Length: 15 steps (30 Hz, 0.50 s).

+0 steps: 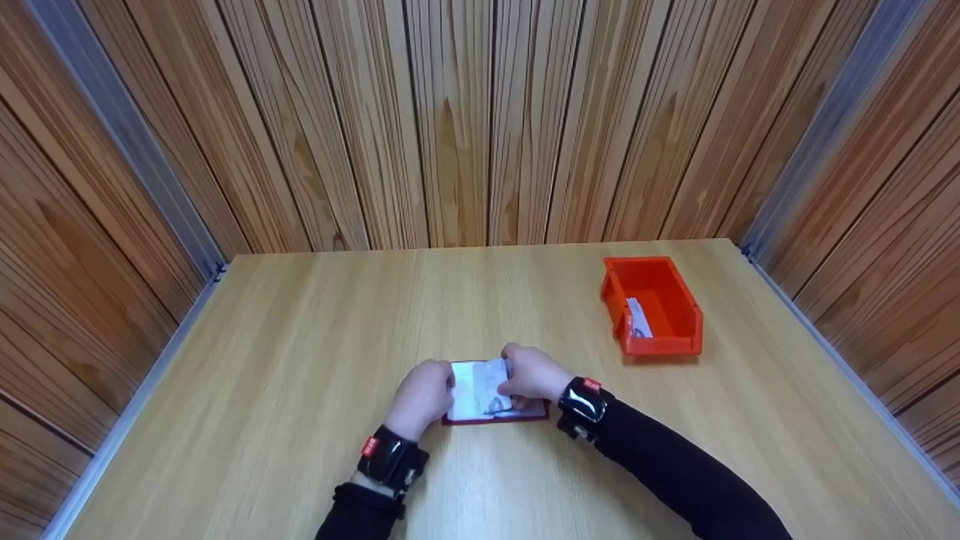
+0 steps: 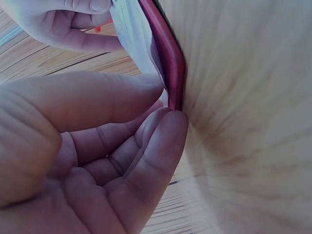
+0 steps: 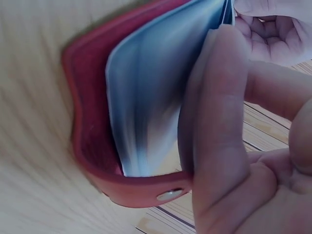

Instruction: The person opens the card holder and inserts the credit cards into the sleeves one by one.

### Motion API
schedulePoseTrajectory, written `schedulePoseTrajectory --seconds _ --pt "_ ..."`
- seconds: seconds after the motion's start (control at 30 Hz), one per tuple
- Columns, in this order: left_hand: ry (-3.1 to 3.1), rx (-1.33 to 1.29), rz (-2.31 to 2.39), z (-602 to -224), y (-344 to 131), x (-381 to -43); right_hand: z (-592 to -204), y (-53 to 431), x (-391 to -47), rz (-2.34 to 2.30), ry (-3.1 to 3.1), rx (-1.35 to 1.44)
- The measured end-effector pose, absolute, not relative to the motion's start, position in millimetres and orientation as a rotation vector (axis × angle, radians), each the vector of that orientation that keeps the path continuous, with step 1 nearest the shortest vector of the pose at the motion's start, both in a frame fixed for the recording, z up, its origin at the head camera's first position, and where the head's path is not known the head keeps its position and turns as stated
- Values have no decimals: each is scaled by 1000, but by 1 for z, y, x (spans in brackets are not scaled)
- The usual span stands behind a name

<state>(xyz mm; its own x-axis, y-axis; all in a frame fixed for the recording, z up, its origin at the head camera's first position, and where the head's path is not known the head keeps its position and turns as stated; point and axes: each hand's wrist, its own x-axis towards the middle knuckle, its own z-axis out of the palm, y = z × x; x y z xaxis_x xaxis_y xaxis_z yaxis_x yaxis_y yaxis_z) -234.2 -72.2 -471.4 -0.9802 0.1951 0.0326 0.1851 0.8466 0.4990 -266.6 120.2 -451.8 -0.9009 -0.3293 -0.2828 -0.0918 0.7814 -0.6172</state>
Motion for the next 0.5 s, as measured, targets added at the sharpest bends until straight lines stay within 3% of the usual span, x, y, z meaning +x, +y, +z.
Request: schedulePoseTrajectory --seconds 0.5 --pt "3049 425 820 -474 -75 -234 -456 107 -268 -822 2643 -404"
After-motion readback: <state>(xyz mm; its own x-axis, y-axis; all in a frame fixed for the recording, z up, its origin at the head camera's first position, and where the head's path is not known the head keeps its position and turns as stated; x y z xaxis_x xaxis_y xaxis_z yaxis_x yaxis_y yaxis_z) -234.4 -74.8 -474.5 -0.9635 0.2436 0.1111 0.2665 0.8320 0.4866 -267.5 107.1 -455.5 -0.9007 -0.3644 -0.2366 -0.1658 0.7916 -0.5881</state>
